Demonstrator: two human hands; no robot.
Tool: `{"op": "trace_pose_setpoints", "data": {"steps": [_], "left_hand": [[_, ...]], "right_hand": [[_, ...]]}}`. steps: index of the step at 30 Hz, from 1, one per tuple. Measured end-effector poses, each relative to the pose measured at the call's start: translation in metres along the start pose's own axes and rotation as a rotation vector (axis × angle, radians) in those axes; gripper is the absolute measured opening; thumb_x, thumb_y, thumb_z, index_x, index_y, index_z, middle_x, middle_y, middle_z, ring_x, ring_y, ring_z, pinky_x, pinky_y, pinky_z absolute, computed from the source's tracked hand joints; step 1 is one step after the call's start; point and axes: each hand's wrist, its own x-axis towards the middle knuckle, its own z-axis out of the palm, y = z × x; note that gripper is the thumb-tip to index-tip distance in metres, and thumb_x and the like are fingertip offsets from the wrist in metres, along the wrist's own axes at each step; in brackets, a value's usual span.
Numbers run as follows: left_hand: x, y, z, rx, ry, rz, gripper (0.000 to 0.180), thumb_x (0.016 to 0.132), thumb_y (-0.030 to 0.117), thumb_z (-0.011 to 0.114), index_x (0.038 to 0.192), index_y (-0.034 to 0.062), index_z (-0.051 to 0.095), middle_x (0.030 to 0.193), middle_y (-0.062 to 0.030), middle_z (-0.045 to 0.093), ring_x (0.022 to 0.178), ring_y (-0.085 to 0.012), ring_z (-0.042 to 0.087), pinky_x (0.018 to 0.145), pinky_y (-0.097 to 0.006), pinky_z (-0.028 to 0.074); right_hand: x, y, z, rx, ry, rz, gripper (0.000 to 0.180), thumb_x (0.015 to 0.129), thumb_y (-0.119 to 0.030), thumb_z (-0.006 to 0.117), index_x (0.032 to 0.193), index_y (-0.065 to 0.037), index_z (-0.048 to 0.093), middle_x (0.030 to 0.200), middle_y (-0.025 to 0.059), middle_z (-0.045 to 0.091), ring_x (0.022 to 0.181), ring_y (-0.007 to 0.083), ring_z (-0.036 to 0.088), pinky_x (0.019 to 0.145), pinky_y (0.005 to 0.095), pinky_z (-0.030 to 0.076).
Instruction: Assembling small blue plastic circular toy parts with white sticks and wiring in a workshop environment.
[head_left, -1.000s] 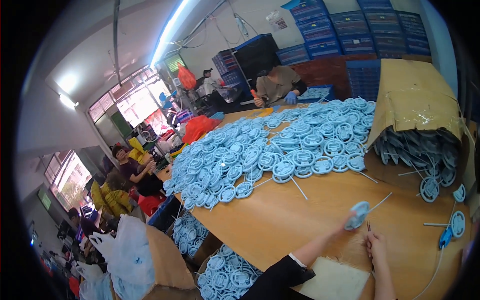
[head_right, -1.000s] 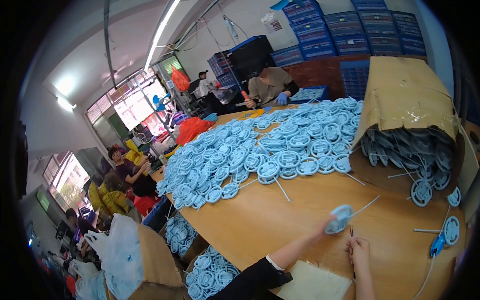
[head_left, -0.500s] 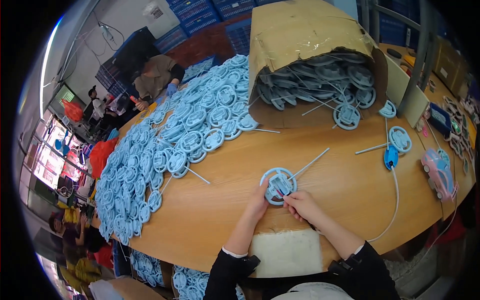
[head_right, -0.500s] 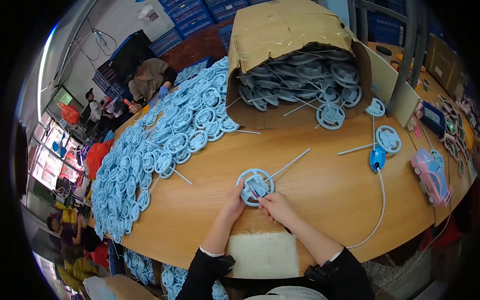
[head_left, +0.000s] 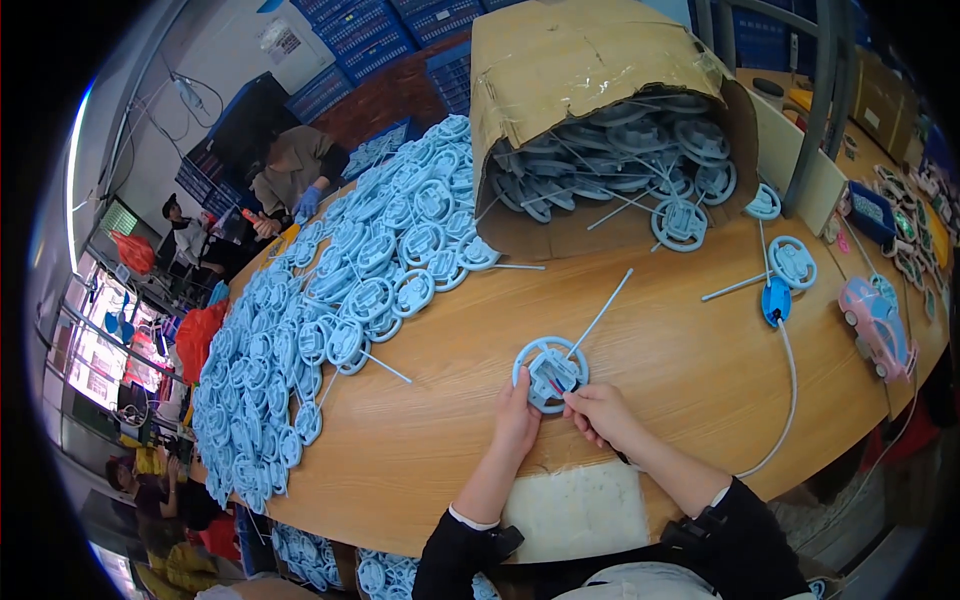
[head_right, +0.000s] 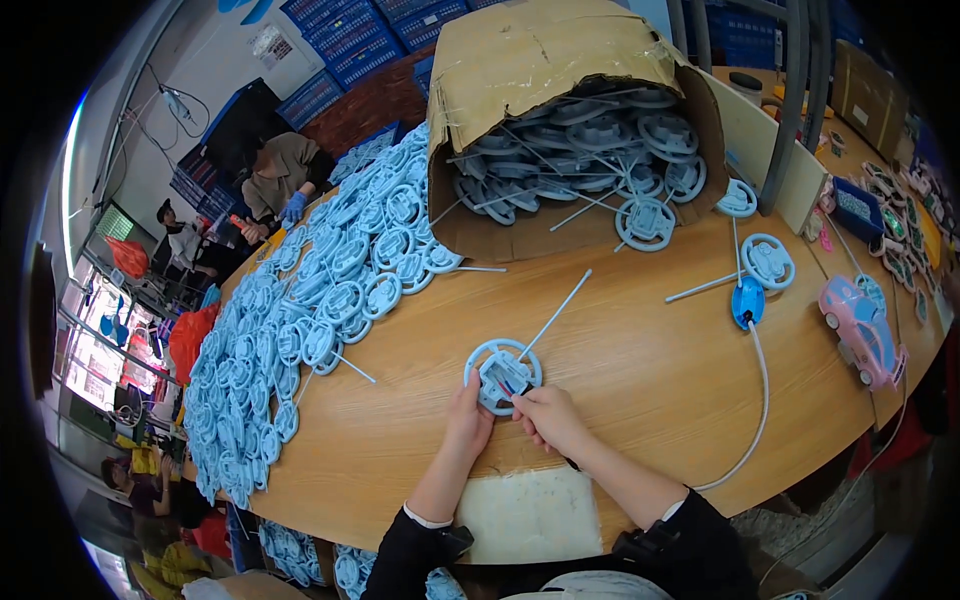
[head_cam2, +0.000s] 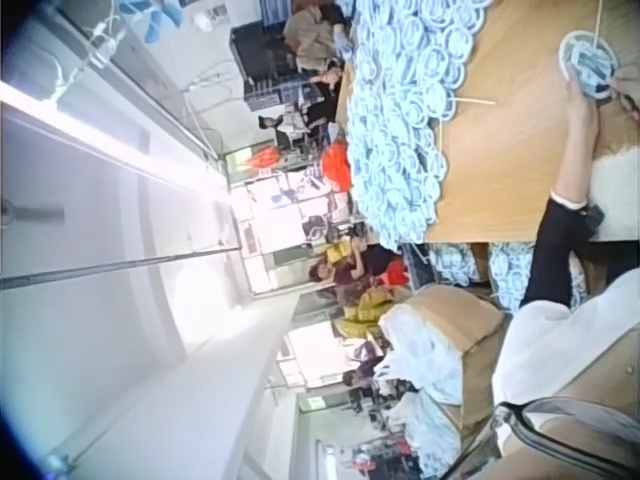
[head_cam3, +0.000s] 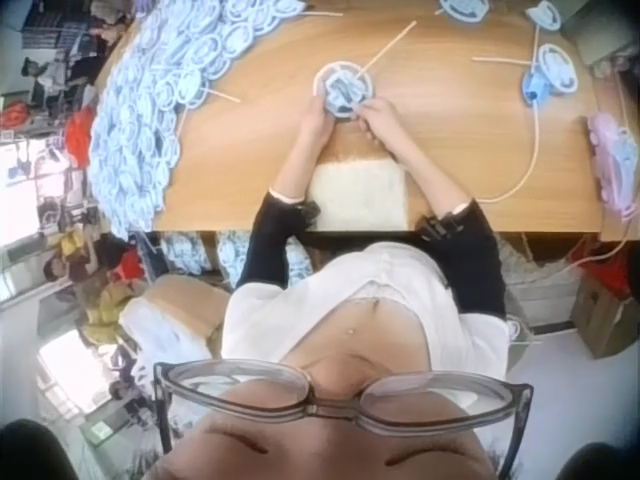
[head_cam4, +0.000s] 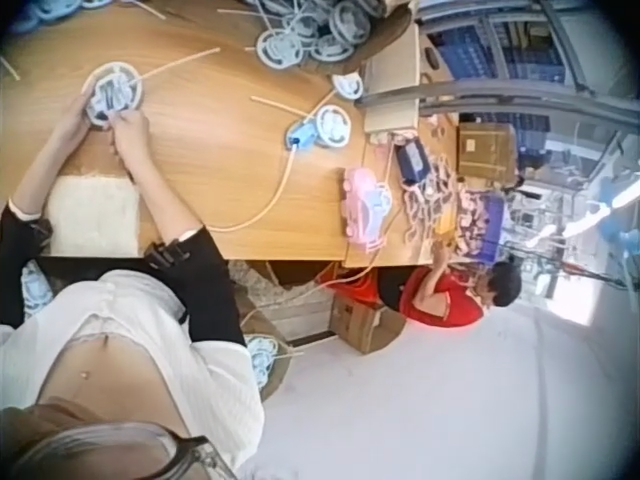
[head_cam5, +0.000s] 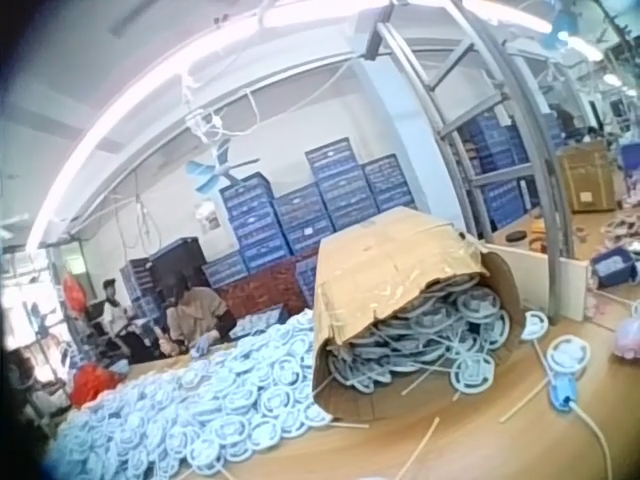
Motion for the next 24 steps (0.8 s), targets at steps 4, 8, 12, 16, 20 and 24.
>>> {"op": "trace_pose_setpoints", "data": {"steps": [4,8,12,16,20,24], "left_hand": [[-0.0032,0.0041,0.0065,0.006,-0.006,0.003,0.026,0.089,0.024,0.041,0.099,0.0018,0.048,0.095,-0.0089,0.056,0.086,-0.0176,0.055,0.075,-0.032,0.046],[-0.0047,0.0020,0.0092,0.030,0.001,0.006,0.026,0.089,0.024,0.041,0.099,0.0020,0.048,0.095,-0.0091,0.056,0.085,-0.0177,0.055,0.075,-0.032,0.046],[-0.0048,0.0000,0.0084,0.017,0.002,0.006,0.026,0.089,0.024,0.040,0.100,0.0025,0.048,0.094,-0.0089,0.056,0.085,-0.0174,0.055,0.074,-0.032,0.046],[-0.0035,-0.0005,0.0060,0.016,-0.003,0.000,0.025,0.089,0.024,0.039,0.100,0.0031,0.047,0.094,-0.0083,0.056,0.085,-0.0169,0.055,0.074,-0.032,0.046],[-0.0026,-0.0007,0.0037,0.018,-0.024,-0.004,0.025,0.090,0.024,0.038,0.101,0.0035,0.047,0.094,-0.0081,0.056,0.084,-0.0171,0.055,0.074,-0.032,0.046],[-0.0030,-0.0005,0.0090,0.001,-0.003,-0.010,0.025,0.090,0.024,0.038,0.101,0.0035,0.047,0.094,-0.0084,0.056,0.085,-0.0174,0.055,0.074,-0.032,0.046]], "right_hand": [[0.0005,-0.0026,0.0002,-0.007,0.005,0.013,0.028,0.084,-0.024,0.047,0.066,-0.004,0.051,0.046,0.0003,0.044,0.033,0.0074,0.040,0.026,0.0210,0.028],[0.0005,-0.0037,-0.0023,0.006,-0.002,0.010,0.027,0.084,-0.023,0.047,0.066,-0.003,0.051,0.046,0.0004,0.044,0.033,0.0076,0.040,0.027,0.0210,0.028],[-0.0004,-0.0036,-0.0031,-0.012,-0.018,0.024,0.027,0.084,-0.022,0.048,0.065,-0.003,0.051,0.046,0.0006,0.044,0.033,0.0079,0.041,0.026,0.0212,0.029],[0.0002,-0.0019,-0.0017,-0.045,-0.003,0.023,0.027,0.083,-0.022,0.048,0.065,-0.003,0.051,0.046,0.0007,0.044,0.033,0.0082,0.041,0.026,0.0215,0.029],[0.0020,0.0002,-0.0021,-0.020,-0.009,0.007,0.027,0.083,-0.022,0.048,0.065,-0.003,0.052,0.046,0.0007,0.044,0.033,0.0083,0.041,0.026,0.0217,0.029],[0.0009,-0.0014,-0.0034,-0.039,-0.003,0.014,0.027,0.083,-0.022,0.047,0.065,-0.002,0.052,0.046,0.0008,0.045,0.033,0.0082,0.041,0.026,0.0217,0.030]]}}
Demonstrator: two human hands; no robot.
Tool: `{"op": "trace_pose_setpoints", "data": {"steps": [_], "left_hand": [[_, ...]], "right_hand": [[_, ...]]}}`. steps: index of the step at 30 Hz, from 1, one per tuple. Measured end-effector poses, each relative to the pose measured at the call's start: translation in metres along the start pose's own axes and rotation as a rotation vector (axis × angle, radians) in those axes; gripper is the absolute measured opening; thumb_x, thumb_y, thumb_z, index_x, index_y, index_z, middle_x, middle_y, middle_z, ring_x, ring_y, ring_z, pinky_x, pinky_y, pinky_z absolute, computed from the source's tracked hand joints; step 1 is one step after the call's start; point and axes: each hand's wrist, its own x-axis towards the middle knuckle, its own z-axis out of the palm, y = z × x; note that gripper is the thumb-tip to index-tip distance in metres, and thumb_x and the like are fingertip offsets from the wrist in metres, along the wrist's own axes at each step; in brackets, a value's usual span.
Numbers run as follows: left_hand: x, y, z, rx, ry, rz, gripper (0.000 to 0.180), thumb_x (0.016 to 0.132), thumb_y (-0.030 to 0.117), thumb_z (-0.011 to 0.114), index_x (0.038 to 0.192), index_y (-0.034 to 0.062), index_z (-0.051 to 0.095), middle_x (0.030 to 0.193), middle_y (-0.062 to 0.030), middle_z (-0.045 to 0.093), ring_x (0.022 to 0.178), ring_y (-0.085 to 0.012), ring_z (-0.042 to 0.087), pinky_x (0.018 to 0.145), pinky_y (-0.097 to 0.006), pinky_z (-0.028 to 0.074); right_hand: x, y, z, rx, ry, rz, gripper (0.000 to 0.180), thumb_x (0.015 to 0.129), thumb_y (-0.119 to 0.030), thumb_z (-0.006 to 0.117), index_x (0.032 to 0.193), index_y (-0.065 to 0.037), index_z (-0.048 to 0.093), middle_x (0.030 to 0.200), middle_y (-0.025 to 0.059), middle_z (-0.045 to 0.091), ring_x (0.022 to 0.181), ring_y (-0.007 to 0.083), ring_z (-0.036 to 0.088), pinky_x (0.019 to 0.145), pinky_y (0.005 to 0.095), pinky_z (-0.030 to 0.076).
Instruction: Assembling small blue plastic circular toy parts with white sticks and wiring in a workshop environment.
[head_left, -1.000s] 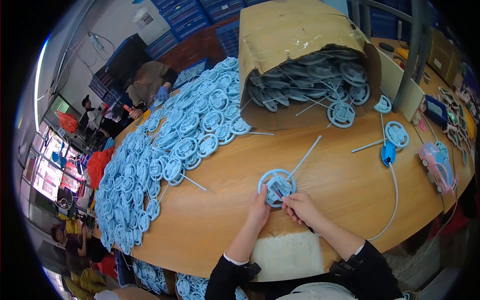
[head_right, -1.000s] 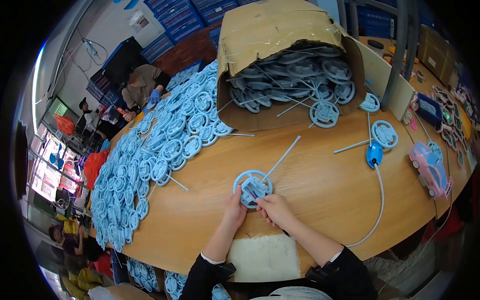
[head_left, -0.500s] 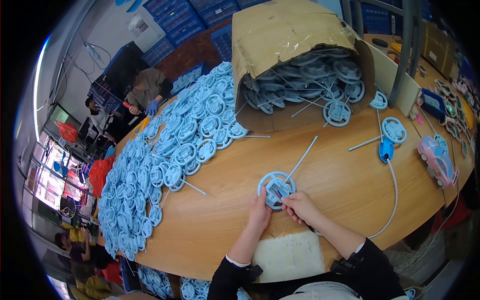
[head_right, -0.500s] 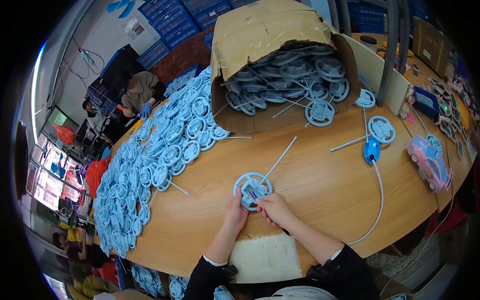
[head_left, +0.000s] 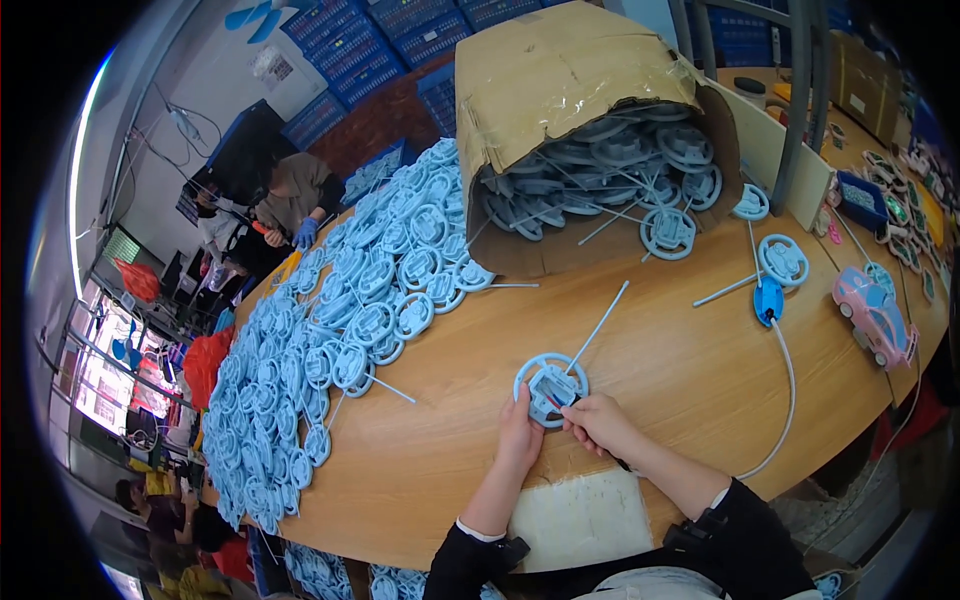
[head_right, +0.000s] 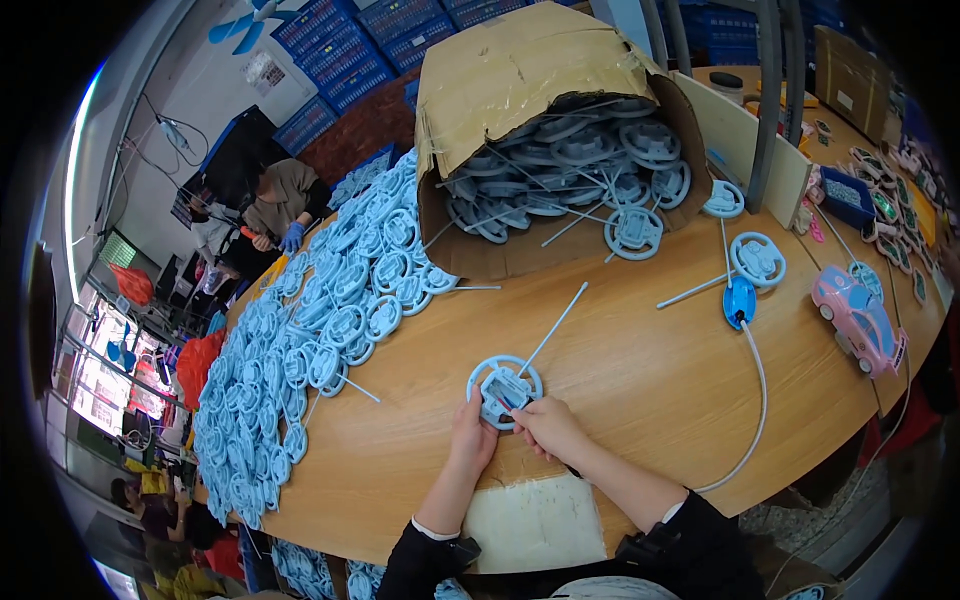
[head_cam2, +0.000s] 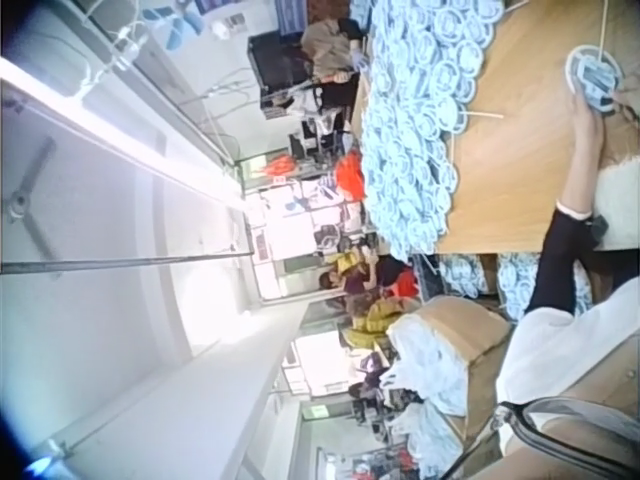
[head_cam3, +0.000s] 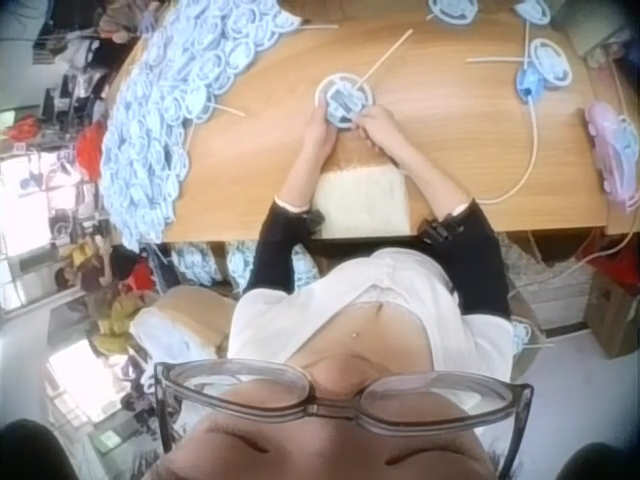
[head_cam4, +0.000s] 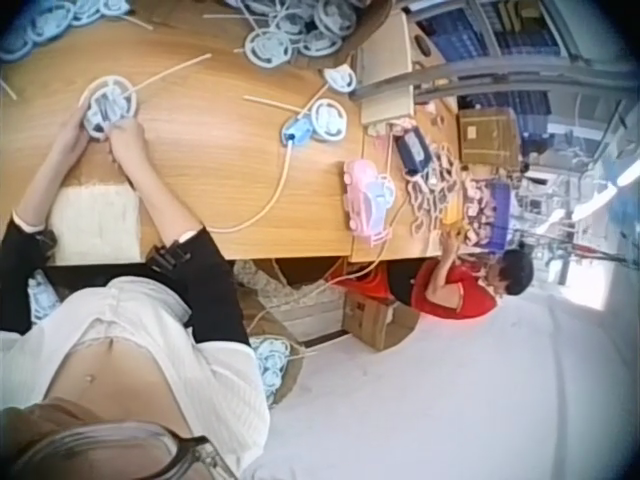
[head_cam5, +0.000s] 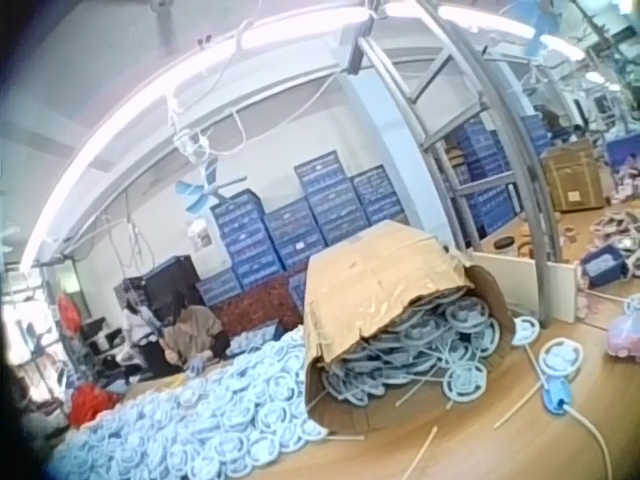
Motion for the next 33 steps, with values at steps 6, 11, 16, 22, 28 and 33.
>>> {"op": "trace_pose_setpoints", "data": {"steps": [6,11,16,22,28,33], "left_hand": [[-0.001,0.000,-0.003,0.022,-0.022,0.007,0.027,0.089,0.025,0.039,0.101,0.0025,0.047,0.095,-0.0089,0.056,0.085,-0.0176,0.055,0.075,-0.032,0.046],[-0.002,-0.001,-0.001,0.076,-0.024,0.025,0.027,0.089,0.026,0.040,0.101,0.0024,0.048,0.095,-0.0083,0.056,0.086,-0.0167,0.055,0.076,-0.031,0.045],[-0.005,0.003,0.000,0.137,0.039,0.050,0.024,0.089,0.023,0.039,0.097,0.0031,0.049,0.090,-0.0075,0.057,0.083,-0.0163,0.055,0.073,-0.031,0.045],[0.002,-0.007,-0.011,0.147,-0.009,0.035,0.026,0.088,0.027,0.041,0.100,0.0056,0.049,0.094,-0.0064,0.056,0.087,-0.0149,0.053,0.077,-0.031,0.043],[0.007,-0.010,-0.018,0.158,-0.097,0.086,0.036,0.086,0.029,0.043,0.112,0.0056,0.043,0.106,-0.0071,0.052,0.098,-0.0188,0.050,0.086,-0.037,0.039],[0.004,-0.003,-0.022,0.215,-0.128,0.191,0.032,0.088,0.027,0.039,0.109,0.0035,0.042,0.099,-0.0095,0.054,0.092,-0.0189,0.053,0.078,-0.035,0.044]], "right_hand": [[0.001,0.001,-0.001,0.000,0.005,0.000,0.028,0.082,-0.024,0.049,0.064,-0.003,0.053,0.046,0.0019,0.046,0.033,0.0099,0.043,0.027,0.0236,0.031],[0.000,-0.001,-0.002,0.002,0.011,0.002,0.028,0.082,-0.023,0.049,0.065,-0.002,0.053,0.046,0.0015,0.045,0.033,0.0092,0.042,0.027,0.0225,0.031],[-0.002,-0.007,0.000,-0.045,0.015,-0.009,0.028,0.083,-0.023,0.049,0.066,-0.002,0.053,0.046,0.0010,0.045,0.032,0.0085,0.041,0.026,0.0216,0.031],[-0.003,-0.003,-0.001,-0.058,0.024,-0.041,0.027,0.082,-0.025,0.050,0.067,-0.003,0.054,0.046,0.0007,0.044,0.033,0.0084,0.040,0.027,0.0226,0.030],[0.003,0.005,0.003,0.011,-0.002,-0.277,0.026,0.081,-0.027,0.052,0.066,-0.006,0.054,0.048,-0.0001,0.043,0.040,0.0077,0.039,0.035,0.0225,0.030],[0.018,0.015,0.009,-0.179,0.059,-0.387,0.027,0.079,-0.023,0.051,0.062,-0.003,0.056,0.049,0.0054,0.048,0.046,0.0144,0.047,0.042,0.0293,0.038]]}}
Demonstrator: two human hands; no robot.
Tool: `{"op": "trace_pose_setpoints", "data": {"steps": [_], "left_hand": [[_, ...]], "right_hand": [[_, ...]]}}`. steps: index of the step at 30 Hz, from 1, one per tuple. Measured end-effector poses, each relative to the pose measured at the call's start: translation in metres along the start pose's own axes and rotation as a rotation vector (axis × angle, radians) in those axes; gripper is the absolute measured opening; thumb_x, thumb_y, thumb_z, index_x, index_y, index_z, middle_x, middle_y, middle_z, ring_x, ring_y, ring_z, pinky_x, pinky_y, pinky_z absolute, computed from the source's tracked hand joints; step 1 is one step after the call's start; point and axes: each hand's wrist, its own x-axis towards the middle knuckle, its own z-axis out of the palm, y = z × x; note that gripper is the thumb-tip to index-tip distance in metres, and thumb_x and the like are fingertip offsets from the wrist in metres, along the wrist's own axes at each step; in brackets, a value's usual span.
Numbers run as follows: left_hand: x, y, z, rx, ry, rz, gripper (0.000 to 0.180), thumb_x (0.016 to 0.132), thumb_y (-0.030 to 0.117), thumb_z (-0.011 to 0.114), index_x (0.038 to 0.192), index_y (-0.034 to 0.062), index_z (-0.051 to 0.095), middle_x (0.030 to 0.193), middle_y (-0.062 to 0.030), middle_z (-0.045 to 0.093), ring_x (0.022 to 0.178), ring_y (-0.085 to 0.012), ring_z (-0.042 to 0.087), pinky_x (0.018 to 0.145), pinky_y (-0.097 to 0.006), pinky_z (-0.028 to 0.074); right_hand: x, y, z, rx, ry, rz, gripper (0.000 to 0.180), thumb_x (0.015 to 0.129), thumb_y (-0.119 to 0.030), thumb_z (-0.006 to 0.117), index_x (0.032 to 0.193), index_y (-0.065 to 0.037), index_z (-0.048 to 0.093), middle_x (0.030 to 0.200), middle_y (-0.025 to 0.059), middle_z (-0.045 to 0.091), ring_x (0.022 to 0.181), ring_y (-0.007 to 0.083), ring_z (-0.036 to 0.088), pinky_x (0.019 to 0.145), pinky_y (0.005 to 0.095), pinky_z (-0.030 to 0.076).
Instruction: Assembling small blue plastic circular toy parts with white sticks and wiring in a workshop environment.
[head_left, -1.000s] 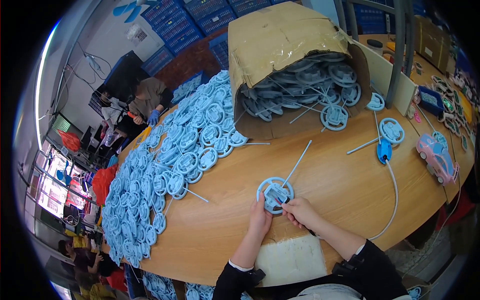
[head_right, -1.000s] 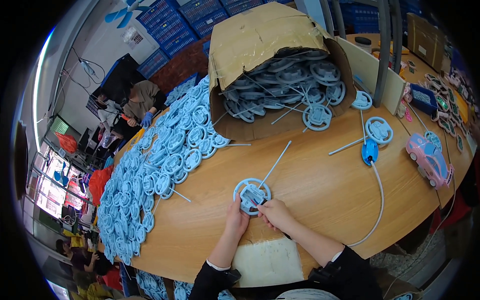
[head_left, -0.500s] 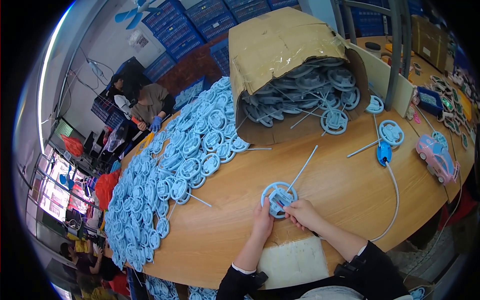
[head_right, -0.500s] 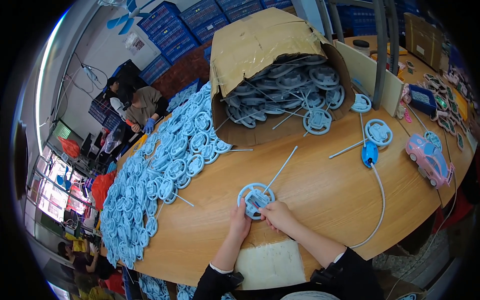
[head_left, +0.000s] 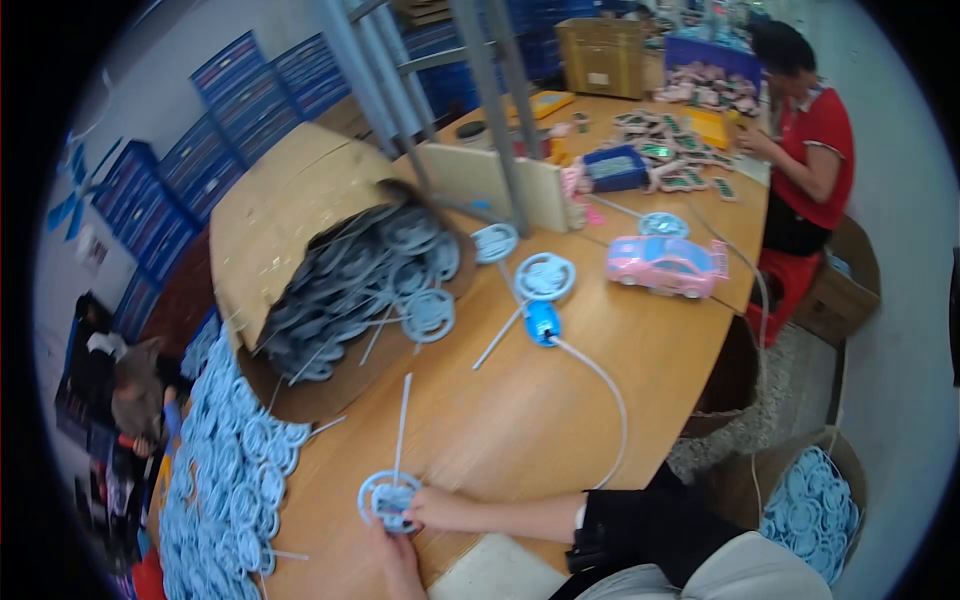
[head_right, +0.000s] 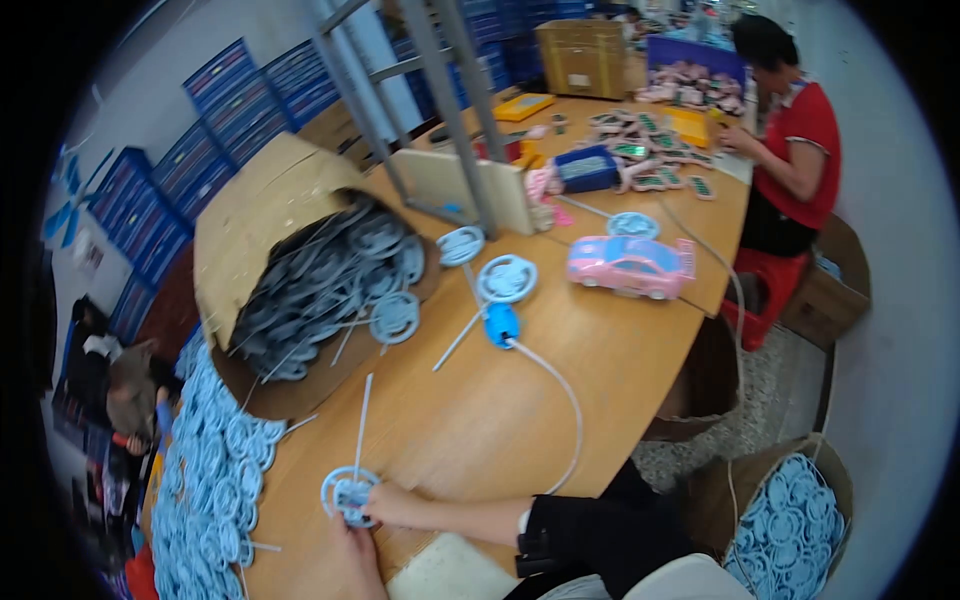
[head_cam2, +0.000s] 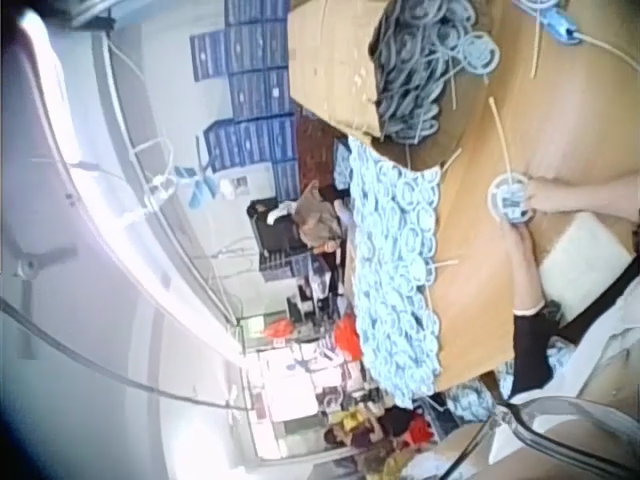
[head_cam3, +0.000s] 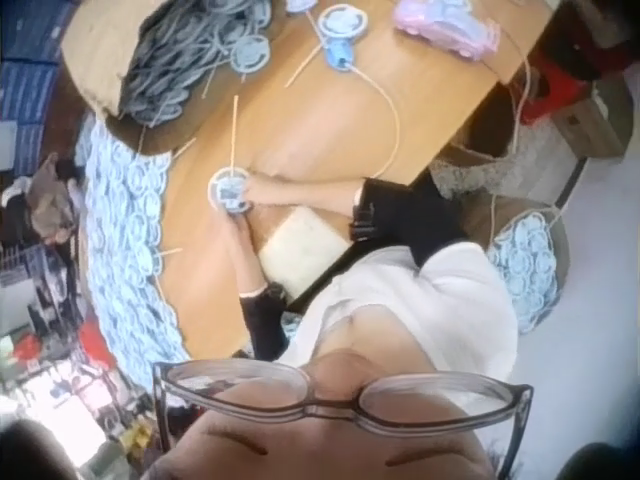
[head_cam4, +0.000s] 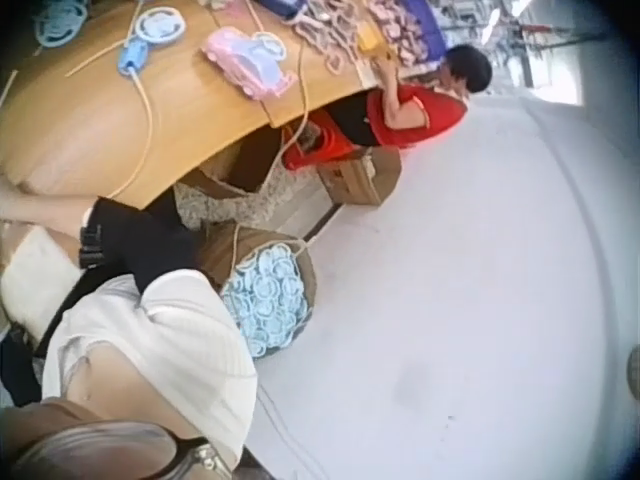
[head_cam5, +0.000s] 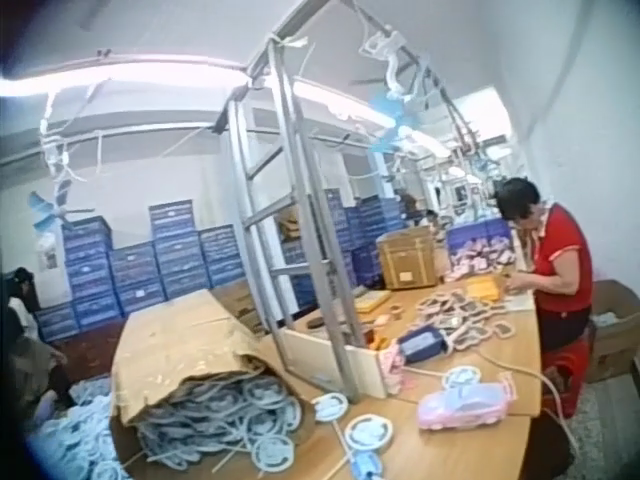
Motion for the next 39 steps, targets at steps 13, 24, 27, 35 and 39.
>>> {"op": "trace_pose_setpoints", "data": {"steps": [13,24,27,35,39], "left_hand": [[0.003,0.000,0.008,-0.071,-0.066,-0.029,0.029,0.091,0.024,0.033,0.103,-0.0006,0.045,0.095,-0.0113,0.055,0.085,-0.0174,0.055,0.074,-0.032,0.045],[0.005,-0.006,0.002,-0.070,-0.041,-0.002,0.029,0.091,0.021,0.033,0.107,-0.0008,0.043,0.101,-0.0125,0.053,0.091,-0.0193,0.053,0.079,-0.033,0.044],[0.005,-0.005,0.005,-0.063,-0.079,-0.006,0.029,0.091,0.020,0.033,0.107,-0.0010,0.043,0.102,-0.0128,0.053,0.092,-0.0192,0.053,0.080,-0.034,0.044],[0.007,-0.007,0.006,-0.082,-0.109,-0.025,0.032,0.090,0.024,0.035,0.109,0.0001,0.043,0.104,-0.0115,0.052,0.095,-0.0192,0.051,0.082,-0.034,0.042],[0.000,-0.004,0.023,-0.140,-0.107,-0.072,0.033,0.090,0.026,0.035,0.110,0.0008,0.042,0.105,-0.0109,0.052,0.095,-0.0189,0.051,0.081,-0.033,0.042]], "right_hand": [[-0.005,-0.007,-0.009,-0.001,0.008,0.143,0.029,0.078,-0.022,0.052,0.059,-0.001,0.055,0.053,0.0098,0.052,0.047,0.0182,0.050,0.045,0.0317,0.040],[0.007,0.015,0.001,-0.049,0.100,-0.060,0.028,0.076,-0.023,0.055,0.065,0.002,0.061,0.062,0.0177,0.058,0.060,0.0286,0.058,0.058,0.0366,0.045],[0.007,0.015,0.001,-0.089,0.112,-0.064,0.028,0.076,-0.024,0.055,0.068,0.003,0.061,0.064,0.0186,0.058,0.063,0.0306,0.058,0.060,0.0381,0.045],[-0.002,0.004,0.000,-0.177,0.127,-0.051,0.028,0.077,-0.022,0.051,0.071,0.005,0.057,0.069,0.0200,0.058,0.064,0.0298,0.057,0.061,0.0375,0.043],[0.001,0.008,-0.001,-0.156,0.129,-0.041,0.028,0.076,-0.023,0.052,0.072,0.004,0.057,0.070,0.0209,0.057,0.065,0.0317,0.056,0.061,0.0385,0.043]]}}
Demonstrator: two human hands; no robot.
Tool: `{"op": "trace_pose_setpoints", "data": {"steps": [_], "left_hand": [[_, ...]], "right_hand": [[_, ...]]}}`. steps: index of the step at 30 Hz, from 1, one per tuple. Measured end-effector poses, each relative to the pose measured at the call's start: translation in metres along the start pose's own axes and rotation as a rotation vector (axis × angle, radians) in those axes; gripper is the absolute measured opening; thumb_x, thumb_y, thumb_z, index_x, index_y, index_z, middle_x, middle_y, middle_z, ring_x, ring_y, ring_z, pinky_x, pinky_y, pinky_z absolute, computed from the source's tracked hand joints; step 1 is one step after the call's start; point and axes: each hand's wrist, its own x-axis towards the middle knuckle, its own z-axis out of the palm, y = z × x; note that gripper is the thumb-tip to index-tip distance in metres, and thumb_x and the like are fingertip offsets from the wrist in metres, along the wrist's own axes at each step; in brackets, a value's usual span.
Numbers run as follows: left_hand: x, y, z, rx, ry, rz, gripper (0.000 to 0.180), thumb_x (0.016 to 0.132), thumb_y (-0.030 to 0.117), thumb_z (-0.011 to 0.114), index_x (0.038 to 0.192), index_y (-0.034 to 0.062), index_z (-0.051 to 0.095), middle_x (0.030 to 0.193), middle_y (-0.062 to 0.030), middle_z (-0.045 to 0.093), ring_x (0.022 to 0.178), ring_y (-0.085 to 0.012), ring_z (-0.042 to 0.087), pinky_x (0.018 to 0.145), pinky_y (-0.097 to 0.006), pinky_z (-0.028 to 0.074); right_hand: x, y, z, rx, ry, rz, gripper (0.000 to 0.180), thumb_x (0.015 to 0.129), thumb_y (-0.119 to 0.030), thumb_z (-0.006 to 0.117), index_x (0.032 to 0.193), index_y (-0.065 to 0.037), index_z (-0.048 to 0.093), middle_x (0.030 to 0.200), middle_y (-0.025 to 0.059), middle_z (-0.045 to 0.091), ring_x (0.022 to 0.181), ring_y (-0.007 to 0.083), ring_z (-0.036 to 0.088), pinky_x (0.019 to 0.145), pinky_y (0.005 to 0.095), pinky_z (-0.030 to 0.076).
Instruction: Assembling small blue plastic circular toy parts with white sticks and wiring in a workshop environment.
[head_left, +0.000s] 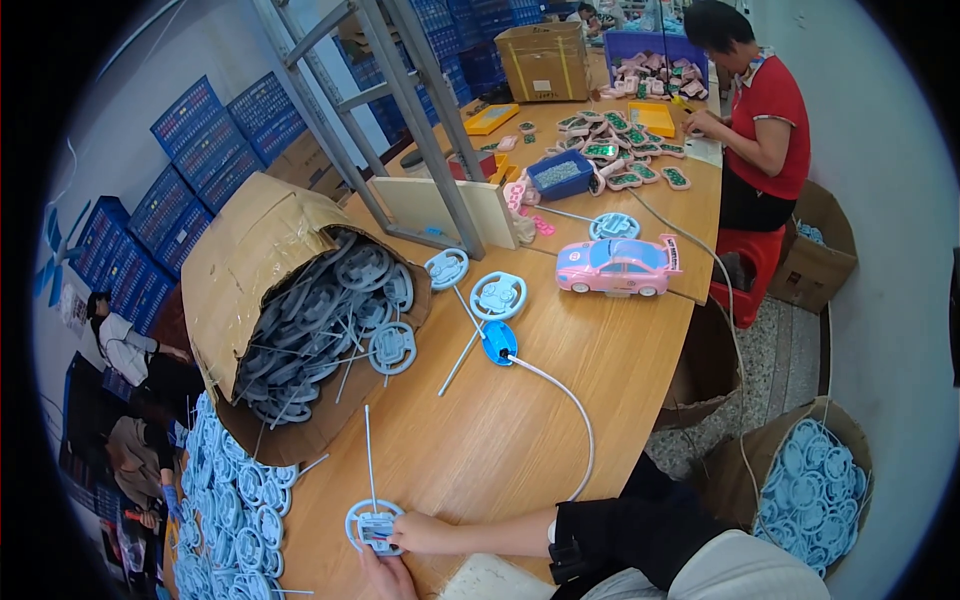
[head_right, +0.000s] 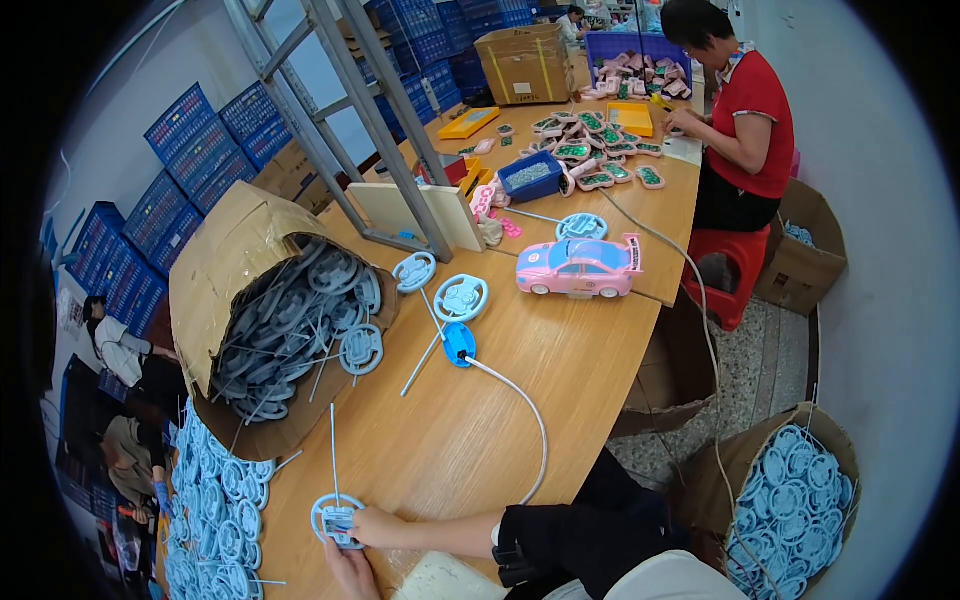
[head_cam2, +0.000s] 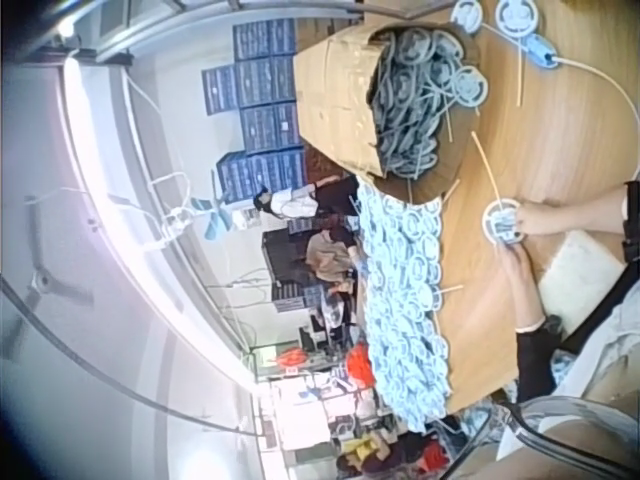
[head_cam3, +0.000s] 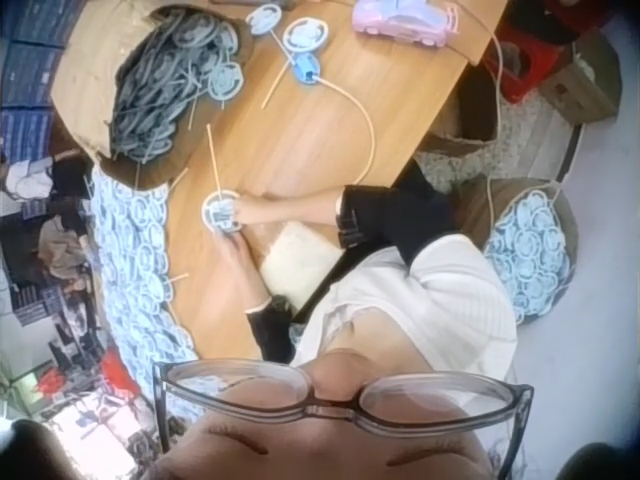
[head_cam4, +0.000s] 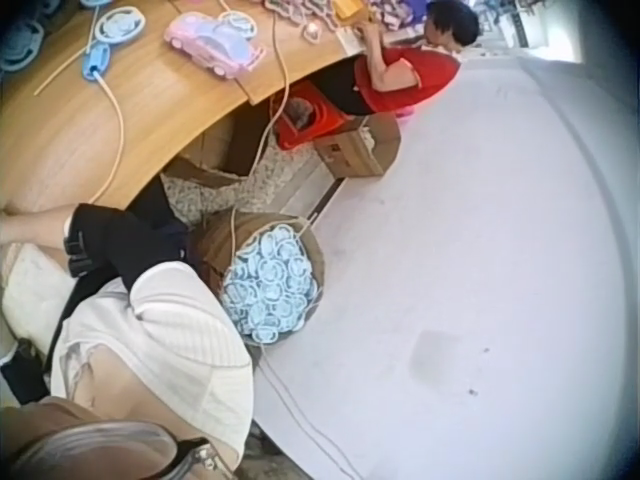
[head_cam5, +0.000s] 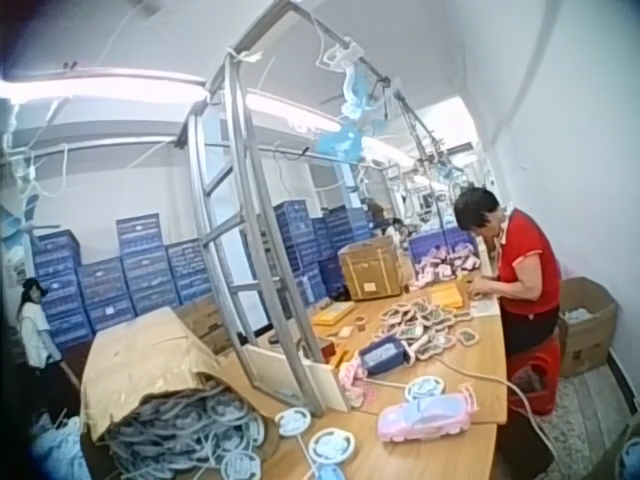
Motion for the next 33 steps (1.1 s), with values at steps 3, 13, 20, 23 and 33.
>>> {"op": "trace_pose_setpoints", "data": {"steps": [3,13,20,23,33], "left_hand": [[-0.002,0.004,0.008,-0.040,0.002,-0.029,0.034,0.090,0.027,0.036,0.111,0.0014,0.042,0.105,-0.0105,0.052,0.095,-0.0187,0.050,0.081,-0.033,0.042],[-0.004,0.012,-0.002,0.081,-0.110,-0.039,0.035,0.089,0.029,0.039,0.113,0.0044,0.039,0.106,-0.0093,0.050,0.091,-0.0182,0.050,0.076,-0.032,0.043],[-0.005,0.011,-0.001,0.109,-0.068,-0.033,0.034,0.089,0.028,0.039,0.112,0.0040,0.039,0.105,-0.0094,0.051,0.092,-0.0183,0.051,0.076,-0.033,0.043],[-0.004,0.008,-0.003,0.077,-0.084,-0.002,0.033,0.089,0.028,0.039,0.112,0.0033,0.040,0.105,-0.0099,0.051,0.093,-0.0187,0.051,0.078,-0.034,0.043],[-0.007,0.016,-0.010,0.201,-0.017,-0.099,0.039,0.085,0.025,0.047,0.118,0.0060,0.040,0.114,-0.0097,0.047,0.101,-0.0218,0.047,0.085,-0.037,0.042]], "right_hand": [[0.006,0.011,0.007,0.011,0.061,-0.042,0.028,0.077,-0.023,0.052,0.072,0.004,0.058,0.069,0.0200,0.058,0.065,0.0309,0.057,0.060,0.0377,0.043],[0.002,0.000,-0.005,0.117,-0.003,0.026,0.026,0.077,-0.023,0.052,0.070,0.002,0.059,0.064,0.0152,0.059,0.061,0.0248,0.057,0.057,0.0352,0.043],[0.001,-0.002,-0.005,0.135,0.020,0.015,0.025,0.077,-0.022,0.052,0.069,0.002,0.059,0.064,0.0149,0.059,0.060,0.0244,0.057,0.057,0.0347,0.043],[0.000,-0.001,-0.005,0.150,0.028,0.020,0.025,0.078,-0.022,0.052,0.070,0.002,0.059,0.064,0.0148,0.059,0.061,0.0242,0.057,0.057,0.0347,0.043],[0.003,0.002,-0.005,0.198,-0.004,0.047,0.028,0.078,-0.023,0.052,0.062,-0.001,0.057,0.058,0.0130,0.057,0.056,0.0225,0.055,0.053,0.0339,0.042]]}}
